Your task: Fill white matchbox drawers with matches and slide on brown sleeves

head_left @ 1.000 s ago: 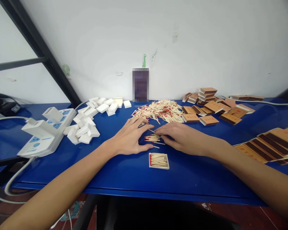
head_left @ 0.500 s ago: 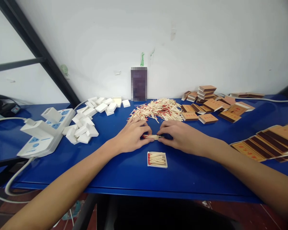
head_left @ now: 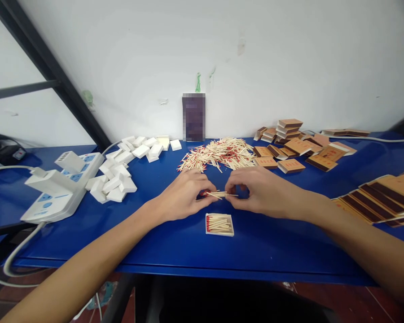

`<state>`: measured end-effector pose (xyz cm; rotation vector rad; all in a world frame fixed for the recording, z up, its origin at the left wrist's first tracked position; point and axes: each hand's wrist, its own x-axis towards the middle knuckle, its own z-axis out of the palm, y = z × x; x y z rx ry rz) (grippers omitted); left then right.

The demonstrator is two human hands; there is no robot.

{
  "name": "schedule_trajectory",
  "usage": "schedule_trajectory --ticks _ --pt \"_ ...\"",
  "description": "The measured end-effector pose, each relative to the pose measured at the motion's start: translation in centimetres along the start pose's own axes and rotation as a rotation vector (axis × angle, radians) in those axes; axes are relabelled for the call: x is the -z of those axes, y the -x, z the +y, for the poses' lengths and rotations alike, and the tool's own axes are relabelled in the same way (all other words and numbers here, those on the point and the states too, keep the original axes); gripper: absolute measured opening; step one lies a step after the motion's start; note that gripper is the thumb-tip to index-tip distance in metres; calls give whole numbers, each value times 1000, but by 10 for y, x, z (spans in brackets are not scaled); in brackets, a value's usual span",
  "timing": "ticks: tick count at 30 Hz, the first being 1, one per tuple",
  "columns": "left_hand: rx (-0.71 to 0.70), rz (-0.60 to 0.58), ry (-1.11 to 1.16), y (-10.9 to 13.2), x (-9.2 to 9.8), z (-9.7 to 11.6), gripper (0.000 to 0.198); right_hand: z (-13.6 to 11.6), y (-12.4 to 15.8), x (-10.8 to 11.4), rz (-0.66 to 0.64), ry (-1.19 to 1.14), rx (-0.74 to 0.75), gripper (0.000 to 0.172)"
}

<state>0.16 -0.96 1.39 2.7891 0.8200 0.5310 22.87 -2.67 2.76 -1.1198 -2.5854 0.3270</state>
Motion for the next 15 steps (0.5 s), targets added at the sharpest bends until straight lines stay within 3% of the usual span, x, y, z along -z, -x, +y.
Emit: schedule_trajectory --ticks 3,7,15 --pt "-27 7 72 4 5 13 16 -7 8 13 -87 -76 16 9" --pt "-68 -81 107 8 5 26 13 -14 14 17 -209 -134 30 8" --pt "-72 -130 112 10 0 25 19 -14 13 15 -302 -152 -44 13"
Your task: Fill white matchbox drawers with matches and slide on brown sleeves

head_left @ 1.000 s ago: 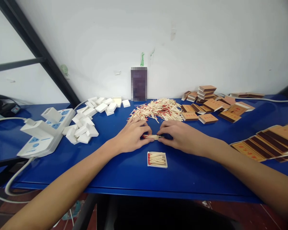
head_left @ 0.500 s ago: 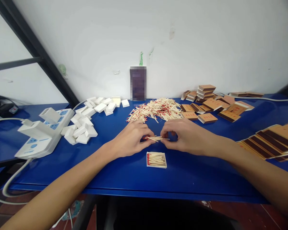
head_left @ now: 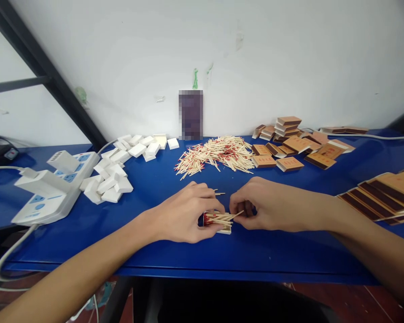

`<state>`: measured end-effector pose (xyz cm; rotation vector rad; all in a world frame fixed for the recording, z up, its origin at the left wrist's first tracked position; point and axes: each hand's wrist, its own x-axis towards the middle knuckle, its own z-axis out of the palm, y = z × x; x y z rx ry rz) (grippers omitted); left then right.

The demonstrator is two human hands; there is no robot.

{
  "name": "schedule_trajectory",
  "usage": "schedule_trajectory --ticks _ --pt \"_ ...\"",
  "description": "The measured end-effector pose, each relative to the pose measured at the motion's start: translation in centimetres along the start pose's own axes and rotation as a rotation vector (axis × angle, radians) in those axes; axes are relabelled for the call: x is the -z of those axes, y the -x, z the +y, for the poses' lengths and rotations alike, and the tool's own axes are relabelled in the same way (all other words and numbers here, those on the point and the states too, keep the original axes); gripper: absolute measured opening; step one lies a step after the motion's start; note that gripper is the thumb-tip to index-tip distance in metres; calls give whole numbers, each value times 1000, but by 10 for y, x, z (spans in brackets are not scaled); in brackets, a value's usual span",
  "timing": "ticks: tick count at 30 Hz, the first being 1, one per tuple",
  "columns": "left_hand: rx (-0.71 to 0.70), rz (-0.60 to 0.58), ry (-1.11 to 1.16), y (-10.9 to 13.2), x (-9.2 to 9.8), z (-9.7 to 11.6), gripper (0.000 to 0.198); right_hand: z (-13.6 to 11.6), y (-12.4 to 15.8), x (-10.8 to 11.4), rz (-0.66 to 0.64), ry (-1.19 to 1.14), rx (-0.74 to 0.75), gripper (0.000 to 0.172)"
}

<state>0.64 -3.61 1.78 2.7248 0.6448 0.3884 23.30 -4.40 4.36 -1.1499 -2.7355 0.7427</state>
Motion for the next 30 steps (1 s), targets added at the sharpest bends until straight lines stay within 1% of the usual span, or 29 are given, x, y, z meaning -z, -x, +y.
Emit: schedule_trajectory --ticks 4,7,10,15,18,21,23,26,28,30 --pt "-34 8 -21 2 3 -2 28 1 0 0 -13 -15 -20 10" --pt "-73 -26 -70 4 5 -6 37 1 -1 1 -19 -67 -20 9" --pt "-90 -45 -128 5 5 -12 44 0 -1 1 3 -114 -8 8" --pt "-119 -4 -124 5 3 -15 32 -1 -2 0 27 -133 19 10" --pt "-146 43 -118 4 0 -18 32 -1 -3 -1 35 -117 29 11" --pt "-156 73 -131 4 -2 -20 34 0 -5 -1 13 -108 21 10" --pt "-152 69 -135 4 -2 -20 35 2 -6 -2 -9 -118 2 11" --pt "-140 49 -104 4 0 -19 36 4 -8 -3 -7 -112 -31 19" --pt "-124 26 -80 5 3 -18 31 6 -9 -5 9 -98 -48 25" --pt "-111 3 -81 5 5 -18 23 6 -10 -5 19 -105 -59 28"
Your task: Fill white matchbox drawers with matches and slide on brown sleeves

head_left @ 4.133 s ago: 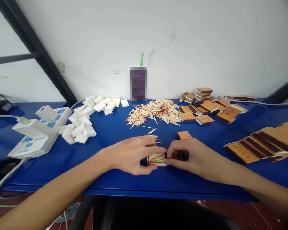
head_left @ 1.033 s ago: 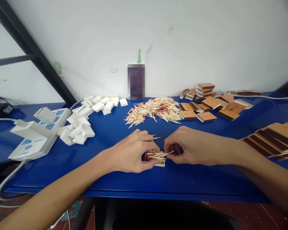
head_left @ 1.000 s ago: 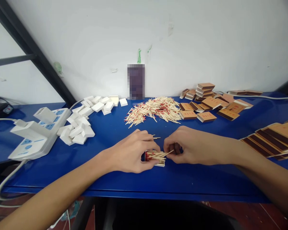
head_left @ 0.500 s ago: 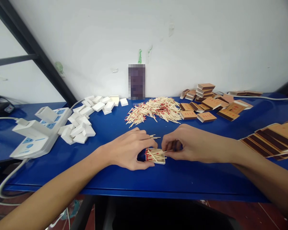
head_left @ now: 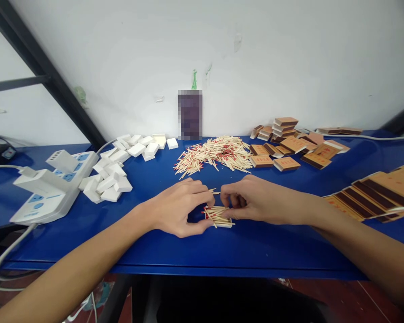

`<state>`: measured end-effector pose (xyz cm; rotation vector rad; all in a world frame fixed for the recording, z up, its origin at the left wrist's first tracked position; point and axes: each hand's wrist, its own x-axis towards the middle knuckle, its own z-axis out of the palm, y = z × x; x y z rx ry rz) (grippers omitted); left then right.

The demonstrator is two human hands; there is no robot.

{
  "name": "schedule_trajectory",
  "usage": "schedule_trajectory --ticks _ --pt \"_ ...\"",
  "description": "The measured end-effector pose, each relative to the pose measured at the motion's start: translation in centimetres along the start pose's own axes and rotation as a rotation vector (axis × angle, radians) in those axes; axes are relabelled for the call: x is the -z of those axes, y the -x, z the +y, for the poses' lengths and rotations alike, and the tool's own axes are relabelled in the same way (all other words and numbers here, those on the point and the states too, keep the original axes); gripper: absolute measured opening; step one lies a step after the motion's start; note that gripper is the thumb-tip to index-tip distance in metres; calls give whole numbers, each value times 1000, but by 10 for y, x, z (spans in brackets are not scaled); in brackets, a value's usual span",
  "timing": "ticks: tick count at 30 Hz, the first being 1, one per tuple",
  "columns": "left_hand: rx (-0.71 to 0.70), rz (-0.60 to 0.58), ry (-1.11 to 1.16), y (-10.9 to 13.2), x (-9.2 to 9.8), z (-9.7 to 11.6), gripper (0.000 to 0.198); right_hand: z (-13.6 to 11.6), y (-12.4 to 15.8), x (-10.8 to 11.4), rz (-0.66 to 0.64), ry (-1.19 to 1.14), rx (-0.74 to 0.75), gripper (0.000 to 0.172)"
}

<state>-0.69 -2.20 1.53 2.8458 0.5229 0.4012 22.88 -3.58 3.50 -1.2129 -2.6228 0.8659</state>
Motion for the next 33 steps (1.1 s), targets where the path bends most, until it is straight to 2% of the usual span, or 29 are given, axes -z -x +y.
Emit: schedule_trajectory --ticks 5,10,17,22,25,29,33 --pt "-8 -23 -64 1 2 -3 11 -5 1 0 -25 -85 24 25" --pt "-39 -33 -75 -1 1 -2 11 -8 4 -1 -46 -124 45 22" --pt "-20 -21 -43 0 -1 -2 10 -7 3 -2 -43 -117 78 17" --pt "19 24 14 -1 -4 -1 8 -8 6 0 -18 -34 103 4" --pt "46 4 28 -2 -4 1 5 -7 7 2 -18 -9 82 9" --pt "81 -47 68 -3 -3 1 10 -5 6 2 -45 -23 51 15" --pt "66 -42 99 -4 -5 -4 19 -3 4 2 -67 -70 39 8"
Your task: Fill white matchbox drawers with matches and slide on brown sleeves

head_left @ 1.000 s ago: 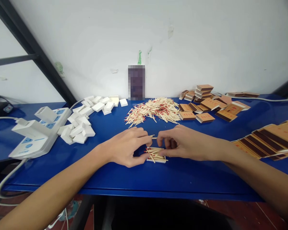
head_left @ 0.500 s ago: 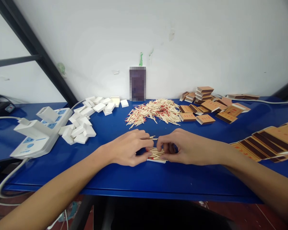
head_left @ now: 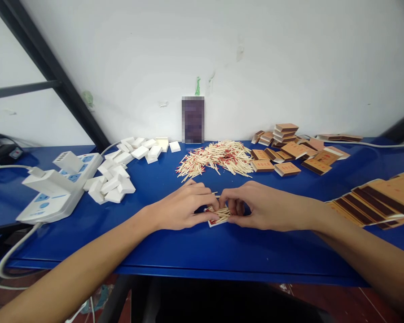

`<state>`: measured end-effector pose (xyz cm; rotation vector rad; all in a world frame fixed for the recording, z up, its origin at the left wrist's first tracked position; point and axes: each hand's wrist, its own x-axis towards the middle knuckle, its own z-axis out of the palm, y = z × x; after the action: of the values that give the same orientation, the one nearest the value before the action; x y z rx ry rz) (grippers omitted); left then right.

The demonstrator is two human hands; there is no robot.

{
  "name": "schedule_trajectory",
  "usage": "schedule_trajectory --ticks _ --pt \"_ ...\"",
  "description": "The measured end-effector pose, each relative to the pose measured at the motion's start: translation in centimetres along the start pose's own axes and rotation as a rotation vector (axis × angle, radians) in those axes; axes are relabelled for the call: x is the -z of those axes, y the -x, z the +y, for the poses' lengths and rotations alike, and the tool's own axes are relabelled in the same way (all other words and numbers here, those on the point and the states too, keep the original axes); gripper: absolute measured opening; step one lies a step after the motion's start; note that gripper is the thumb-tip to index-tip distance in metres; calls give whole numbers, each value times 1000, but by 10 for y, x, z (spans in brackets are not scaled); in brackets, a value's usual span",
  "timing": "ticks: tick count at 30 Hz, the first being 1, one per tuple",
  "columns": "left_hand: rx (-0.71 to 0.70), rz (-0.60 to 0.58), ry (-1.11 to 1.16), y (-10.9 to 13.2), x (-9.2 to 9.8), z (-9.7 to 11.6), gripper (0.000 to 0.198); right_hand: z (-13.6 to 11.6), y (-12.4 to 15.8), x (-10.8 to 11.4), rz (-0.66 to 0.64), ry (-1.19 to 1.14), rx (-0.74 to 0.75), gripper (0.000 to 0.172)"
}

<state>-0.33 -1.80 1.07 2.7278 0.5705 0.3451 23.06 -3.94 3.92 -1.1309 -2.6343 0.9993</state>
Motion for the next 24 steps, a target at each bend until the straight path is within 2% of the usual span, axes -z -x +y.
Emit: schedule_trajectory --ticks 5,9,12,20,24 --pt "-10 25 -1 0 -4 -3 25 2 -1 1 5 -30 28 11" --pt "-16 59 -19 1 -5 -3 46 5 -4 1 18 -25 30 16" --pt "-48 76 -41 1 -5 -4 43 5 -5 0 34 1 28 16" --pt "-28 67 12 2 -4 -4 39 1 -7 -6 44 -43 11 26" --pt "-22 58 25 2 -3 -3 34 2 -6 -7 47 -70 41 20"
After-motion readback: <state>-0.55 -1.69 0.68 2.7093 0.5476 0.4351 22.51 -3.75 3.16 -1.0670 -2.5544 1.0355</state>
